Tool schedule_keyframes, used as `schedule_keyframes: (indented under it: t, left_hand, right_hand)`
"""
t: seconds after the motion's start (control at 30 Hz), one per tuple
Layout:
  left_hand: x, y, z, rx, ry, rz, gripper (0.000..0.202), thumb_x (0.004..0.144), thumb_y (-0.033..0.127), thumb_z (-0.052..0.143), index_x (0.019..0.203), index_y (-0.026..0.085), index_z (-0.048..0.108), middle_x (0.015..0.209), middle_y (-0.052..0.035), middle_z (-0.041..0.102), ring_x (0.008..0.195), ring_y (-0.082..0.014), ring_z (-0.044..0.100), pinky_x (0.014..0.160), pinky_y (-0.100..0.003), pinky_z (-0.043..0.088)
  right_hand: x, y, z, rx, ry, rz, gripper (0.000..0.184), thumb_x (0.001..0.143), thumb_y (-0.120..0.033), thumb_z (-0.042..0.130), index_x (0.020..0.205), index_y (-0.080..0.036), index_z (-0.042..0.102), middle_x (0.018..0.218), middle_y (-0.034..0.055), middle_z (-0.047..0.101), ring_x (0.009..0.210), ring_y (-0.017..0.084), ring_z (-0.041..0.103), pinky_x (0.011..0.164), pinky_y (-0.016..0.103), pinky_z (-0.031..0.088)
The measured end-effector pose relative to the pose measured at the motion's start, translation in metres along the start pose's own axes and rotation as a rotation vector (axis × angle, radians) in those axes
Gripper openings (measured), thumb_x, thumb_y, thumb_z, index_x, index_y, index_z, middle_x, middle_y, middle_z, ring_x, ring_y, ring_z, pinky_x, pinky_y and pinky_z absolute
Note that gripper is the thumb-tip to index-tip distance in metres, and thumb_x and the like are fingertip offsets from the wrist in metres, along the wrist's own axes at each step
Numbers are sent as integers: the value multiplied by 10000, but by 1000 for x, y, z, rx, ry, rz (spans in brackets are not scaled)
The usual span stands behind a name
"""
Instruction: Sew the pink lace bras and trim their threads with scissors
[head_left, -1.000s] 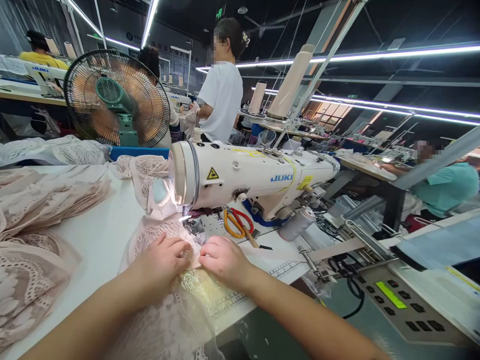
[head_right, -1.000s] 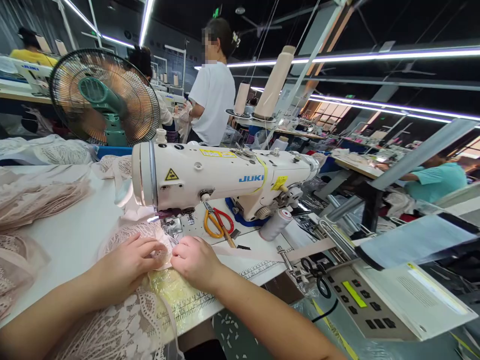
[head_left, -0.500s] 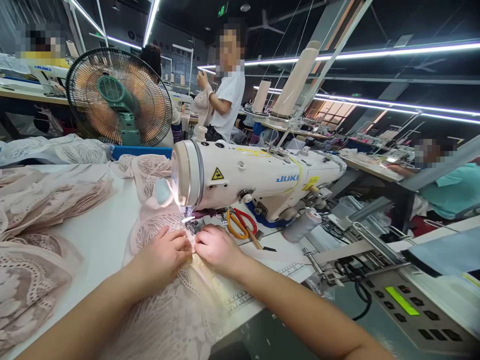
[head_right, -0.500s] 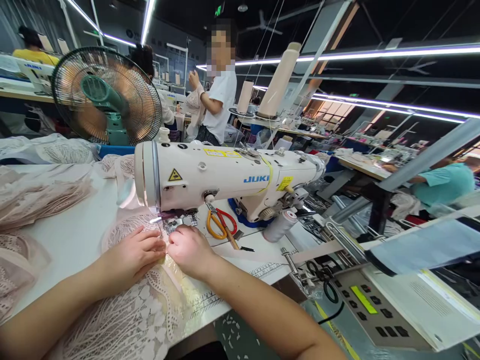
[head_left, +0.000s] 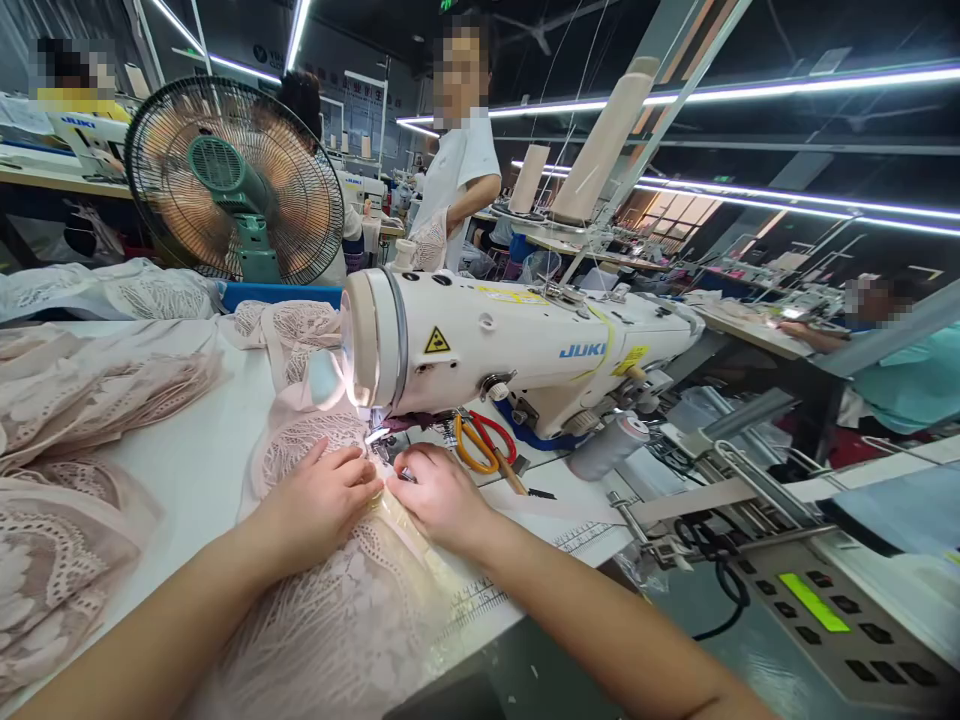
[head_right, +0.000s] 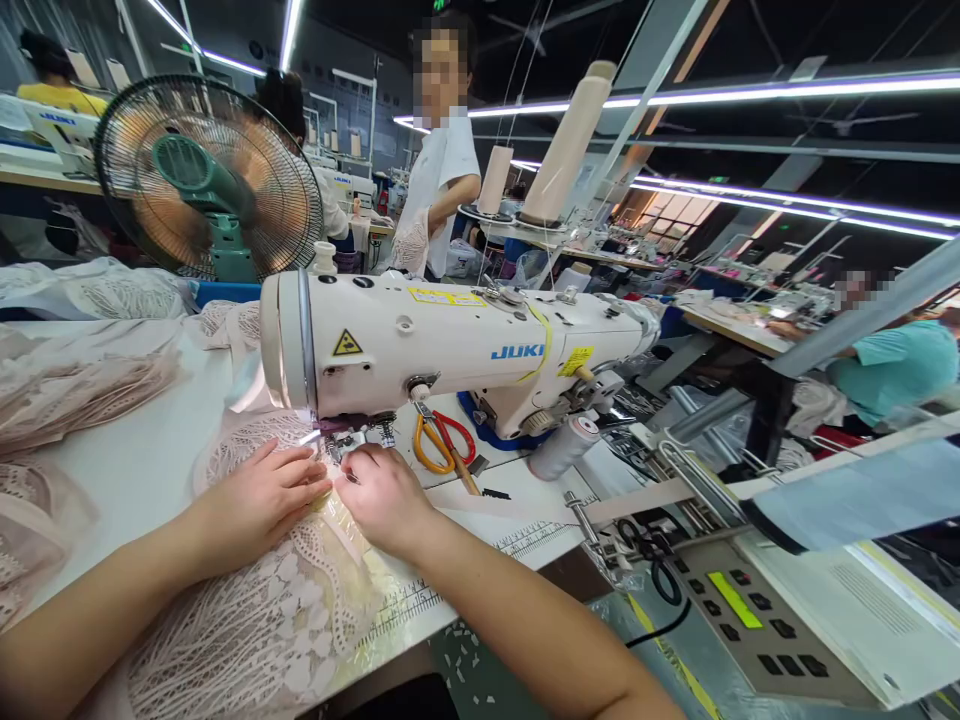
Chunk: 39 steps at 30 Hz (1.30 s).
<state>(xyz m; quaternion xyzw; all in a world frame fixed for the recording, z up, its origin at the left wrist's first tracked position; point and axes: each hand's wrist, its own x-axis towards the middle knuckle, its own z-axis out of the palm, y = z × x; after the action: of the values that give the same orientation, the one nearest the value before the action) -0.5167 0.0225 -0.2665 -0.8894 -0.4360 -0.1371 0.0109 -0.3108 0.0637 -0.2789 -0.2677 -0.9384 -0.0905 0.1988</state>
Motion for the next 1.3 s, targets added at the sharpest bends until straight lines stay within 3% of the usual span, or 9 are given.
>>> schedule_keyframes:
  t: [0.23,0.5,0.77,0.87,0.97,1.1,1.2,1.3]
  left_hand:
    - [6,-10,-5,80,-174,-35,447,836,78,434,1211,241,614,1280,-97,610,1222,-332,477,1014,-641,324]
    - [16,-24,-12,107,-236,-66,509,818,21,417,1243,237,597,1316,-92,590,1284,-342,430,1039,-658,284]
    - [22,-40,-9,178,-150,-56,459,807,40,430,1169,228,639,1248,-94,630,1229,-320,467,1037,-602,302]
    - [18,-32,-17,200,-23,-59,366,835,97,409,1064,193,679,1225,-115,630,1192,-319,478,1004,-575,347]
    - [11,-9,-22,89,81,-41,327,858,125,371,952,174,680,1092,-121,653,1069,-269,538,933,-462,433]
    - [6,19,-15,-68,-64,-50,136,789,221,508,855,193,624,841,-65,624,826,-220,562,721,-350,480]
    - [8,17,-12,-196,-102,-169,111,785,225,474,688,196,519,716,-30,584,715,-189,536,634,-310,444]
    - [8,2,-17,-450,15,-338,229,847,321,391,656,208,449,658,11,534,633,-151,506,593,-274,416]
  right_hand:
    - [-2,0,-2,39,-15,30,168,812,-168,546,942,-176,651,999,85,605,946,234,475,821,342,419]
    - [-3,2,-3,64,3,14,171,793,-127,520,900,-178,644,991,95,593,931,231,463,810,347,420]
    - [-3,3,-2,71,-17,21,165,800,-138,527,905,-177,648,999,95,590,938,228,468,814,349,418]
    - [-3,3,-2,73,-20,30,180,793,-144,541,927,-177,657,1019,101,594,948,233,477,808,351,425]
    - [-4,3,-7,112,17,66,192,816,-168,536,950,-182,672,1076,104,602,948,232,500,800,349,442]
    - [-8,4,-17,219,102,173,196,850,-172,499,909,-177,687,1048,97,625,933,216,541,817,345,462]
    - [-21,-2,-26,343,141,307,229,880,-190,457,938,-174,678,969,97,634,929,209,570,806,340,476]
    - [-39,-20,-36,546,58,468,332,914,-248,431,1205,-183,577,945,79,646,839,182,599,736,309,491]
